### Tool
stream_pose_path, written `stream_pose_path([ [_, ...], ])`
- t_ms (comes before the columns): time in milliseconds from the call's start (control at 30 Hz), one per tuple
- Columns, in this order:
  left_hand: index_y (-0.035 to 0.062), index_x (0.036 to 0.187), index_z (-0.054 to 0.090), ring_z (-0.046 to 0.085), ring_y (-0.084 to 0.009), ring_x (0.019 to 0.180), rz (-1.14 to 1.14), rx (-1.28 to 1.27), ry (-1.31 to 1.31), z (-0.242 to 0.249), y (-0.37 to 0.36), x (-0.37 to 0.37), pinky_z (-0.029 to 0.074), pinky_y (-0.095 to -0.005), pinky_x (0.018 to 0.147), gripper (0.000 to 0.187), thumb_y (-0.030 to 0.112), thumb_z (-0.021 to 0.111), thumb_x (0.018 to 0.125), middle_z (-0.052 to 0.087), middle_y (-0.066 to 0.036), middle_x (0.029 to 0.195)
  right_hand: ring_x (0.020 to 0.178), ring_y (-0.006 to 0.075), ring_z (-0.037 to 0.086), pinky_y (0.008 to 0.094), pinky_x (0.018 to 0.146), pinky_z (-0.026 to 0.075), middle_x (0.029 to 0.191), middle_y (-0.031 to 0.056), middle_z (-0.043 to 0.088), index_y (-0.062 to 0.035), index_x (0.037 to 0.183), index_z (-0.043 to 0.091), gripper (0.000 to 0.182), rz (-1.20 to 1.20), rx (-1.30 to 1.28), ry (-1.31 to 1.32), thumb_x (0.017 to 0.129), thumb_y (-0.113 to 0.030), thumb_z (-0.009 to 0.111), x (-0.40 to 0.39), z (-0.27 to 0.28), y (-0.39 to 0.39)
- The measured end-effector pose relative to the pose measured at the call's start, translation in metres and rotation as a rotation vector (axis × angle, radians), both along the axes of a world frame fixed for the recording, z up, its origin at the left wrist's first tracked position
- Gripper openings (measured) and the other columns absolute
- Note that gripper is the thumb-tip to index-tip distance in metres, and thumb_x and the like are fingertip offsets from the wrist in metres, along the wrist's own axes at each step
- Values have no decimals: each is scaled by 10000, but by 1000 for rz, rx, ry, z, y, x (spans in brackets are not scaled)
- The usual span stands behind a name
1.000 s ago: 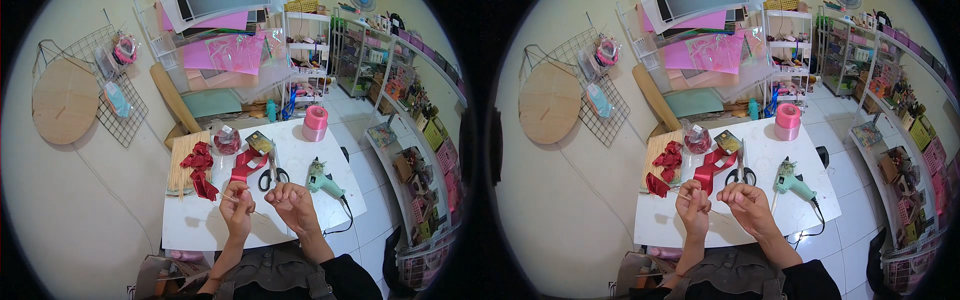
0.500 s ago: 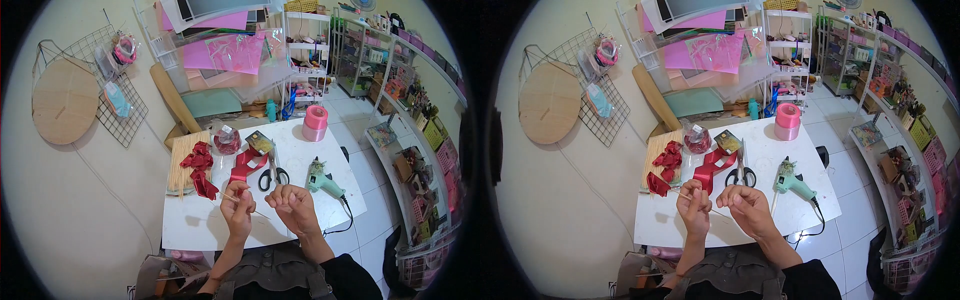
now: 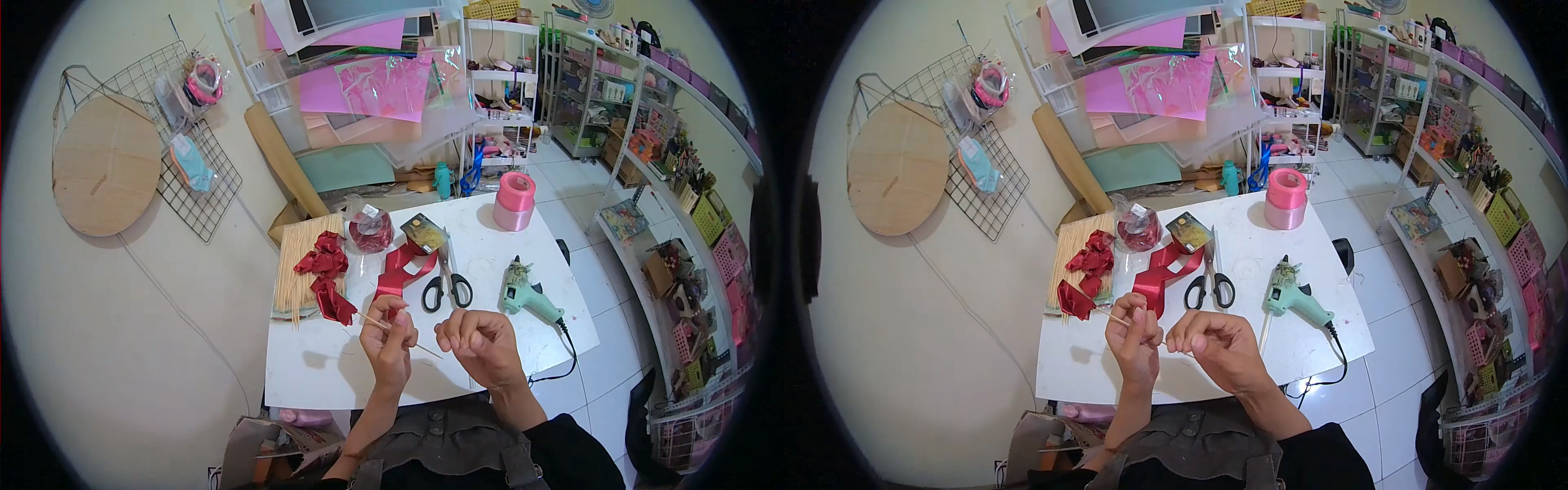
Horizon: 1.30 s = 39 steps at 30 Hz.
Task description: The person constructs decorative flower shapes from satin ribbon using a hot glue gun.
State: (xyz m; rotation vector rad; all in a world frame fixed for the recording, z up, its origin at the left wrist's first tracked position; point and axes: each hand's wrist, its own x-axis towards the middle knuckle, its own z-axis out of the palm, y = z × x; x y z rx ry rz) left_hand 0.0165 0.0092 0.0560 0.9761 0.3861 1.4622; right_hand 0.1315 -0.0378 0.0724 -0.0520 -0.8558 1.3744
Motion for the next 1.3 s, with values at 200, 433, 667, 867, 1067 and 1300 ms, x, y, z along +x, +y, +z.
stream_pose_path([
  [200,15,904,428,253,-30,433,17,-3,19,-2,0,0,198,-187,392,118,85,470,819,305,44,520,766,193,496,311,733,383,762,113,506,38,725,527,153,-60,1,-101,771,-106,552,-1,5,-5],
  [433,-20,984,439,247,-38,444,-113,22,-72,-1,-3,-5,198,-174,380,341,288,427,840,364,6,767,776,196,496,307,736,382,791,126,517,43,750,530,116,-112,-29,-61,781,-69,527,3,1,0],
  [667,-49,1004,455,252,-38,461,-203,9,-86,0,-8,-7,199,-174,381,471,387,405,835,349,-5,793,829,166,511,279,731,371,877,105,557,2,874,583,235,-902,56,-583,648,4,647,-7,10,8],
  [867,-67,966,462,255,-42,458,-209,45,-61,-1,-12,-2,202,-171,381,474,385,397,838,353,-11,804,832,191,520,273,753,393,889,113,552,-3,877,586,276,-1016,141,-852,612,47,647,-8,9,12],
  [1067,-44,1043,447,251,-34,444,-222,90,-22,0,-14,-2,188,-172,364,499,404,415,826,381,1,779,770,174,514,264,725,364,808,91,559,14,775,554,81,-1073,17,-642,705,-7,589,-10,3,14],
  [1300,-45,1032,450,247,-30,438,-157,59,-80,2,-9,-8,175,-170,365,436,335,472,818,372,-1,775,871,170,471,311,805,346,868,89,510,1,853,513,174,-107,-223,112,804,-165,518,8,6,7],
])
